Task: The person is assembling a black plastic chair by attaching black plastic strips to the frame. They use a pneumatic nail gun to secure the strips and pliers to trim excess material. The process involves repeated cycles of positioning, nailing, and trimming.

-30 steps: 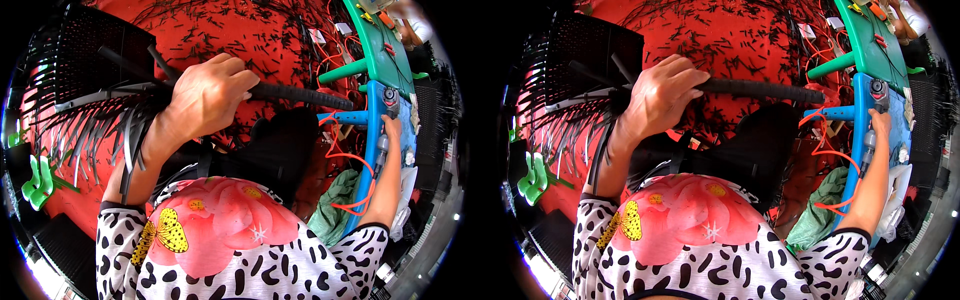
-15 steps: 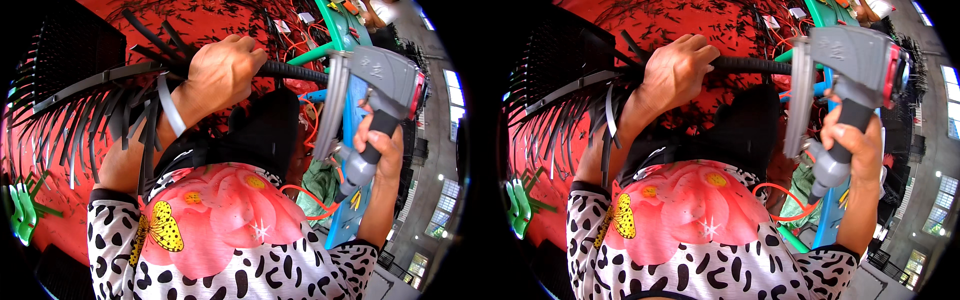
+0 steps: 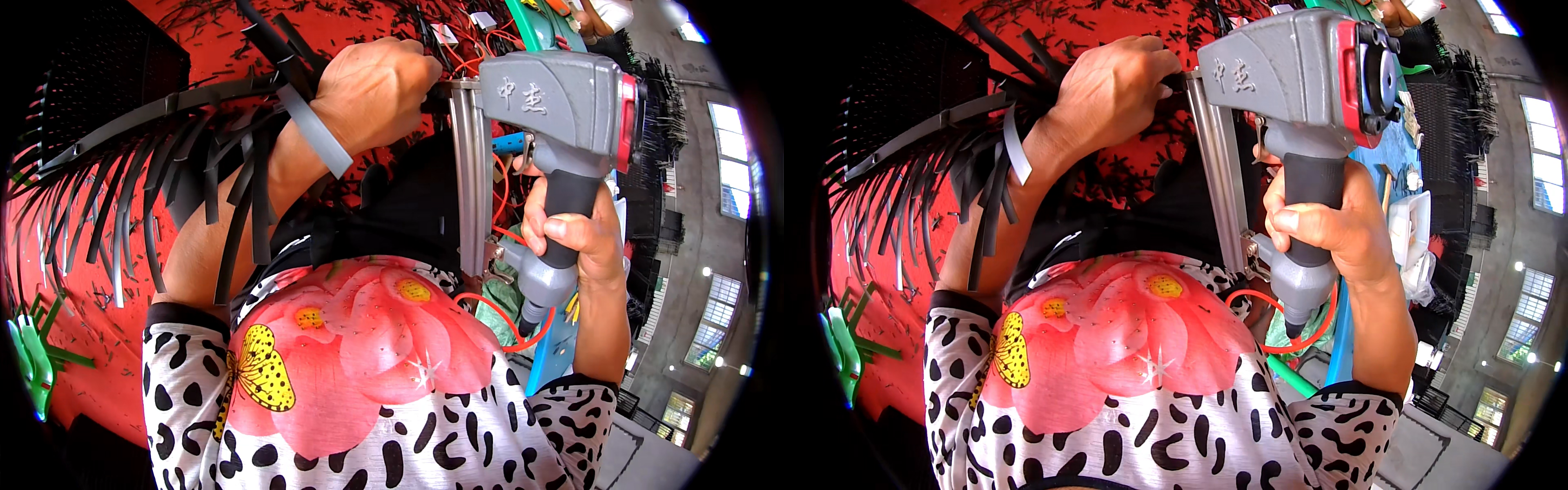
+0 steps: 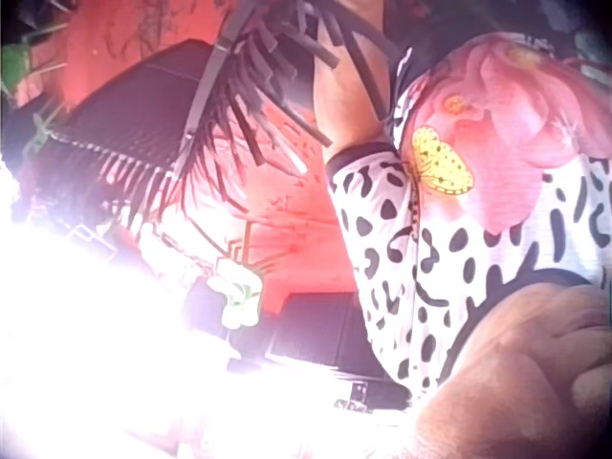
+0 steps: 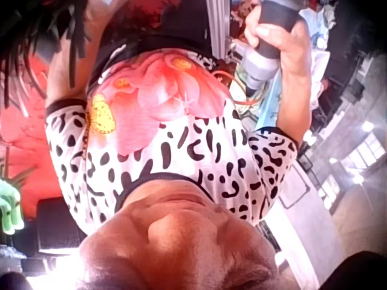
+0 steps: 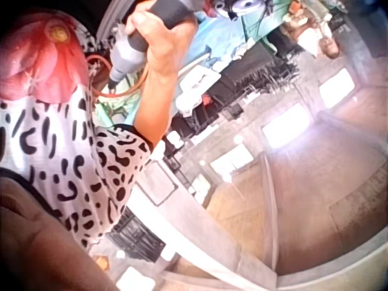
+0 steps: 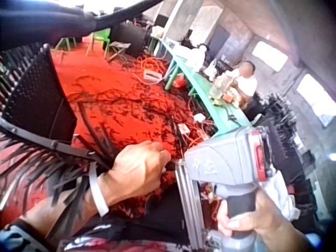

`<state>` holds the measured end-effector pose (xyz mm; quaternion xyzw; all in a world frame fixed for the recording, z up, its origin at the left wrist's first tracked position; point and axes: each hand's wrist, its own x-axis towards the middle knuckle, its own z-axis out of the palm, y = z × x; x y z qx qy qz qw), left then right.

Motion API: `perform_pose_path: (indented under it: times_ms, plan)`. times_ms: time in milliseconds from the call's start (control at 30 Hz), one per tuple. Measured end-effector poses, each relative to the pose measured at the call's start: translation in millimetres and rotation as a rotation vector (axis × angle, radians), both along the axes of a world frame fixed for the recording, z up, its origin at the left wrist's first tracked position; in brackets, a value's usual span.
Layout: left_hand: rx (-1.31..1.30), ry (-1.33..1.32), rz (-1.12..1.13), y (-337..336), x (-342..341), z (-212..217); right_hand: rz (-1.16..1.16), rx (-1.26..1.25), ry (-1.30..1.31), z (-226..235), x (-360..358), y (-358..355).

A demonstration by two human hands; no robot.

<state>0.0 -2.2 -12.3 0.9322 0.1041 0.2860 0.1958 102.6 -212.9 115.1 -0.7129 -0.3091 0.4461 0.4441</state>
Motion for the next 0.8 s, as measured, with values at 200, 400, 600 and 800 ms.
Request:
perform_pose_path:
  times_ms: [200, 400, 600, 800]
  plan:
    - [-0.010, -0.005, -0.003, -2, 4, -1, -0.003, -0.017, 0.020, -4, 3, -3]
    - [-0.071, 0.063, -0.002, -1, 1, 3, 0.077, -0.040, -0.051, -1, 1, 2]
    - [-0.127, 0.146, -0.015, 4, 2, 6, 0.105, -0.035, -0.072, -2, -2, 8]
    - [-0.178, 0.126, -0.032, 7, 2, 8, -0.006, 0.033, -0.078, -3, 5, -3]
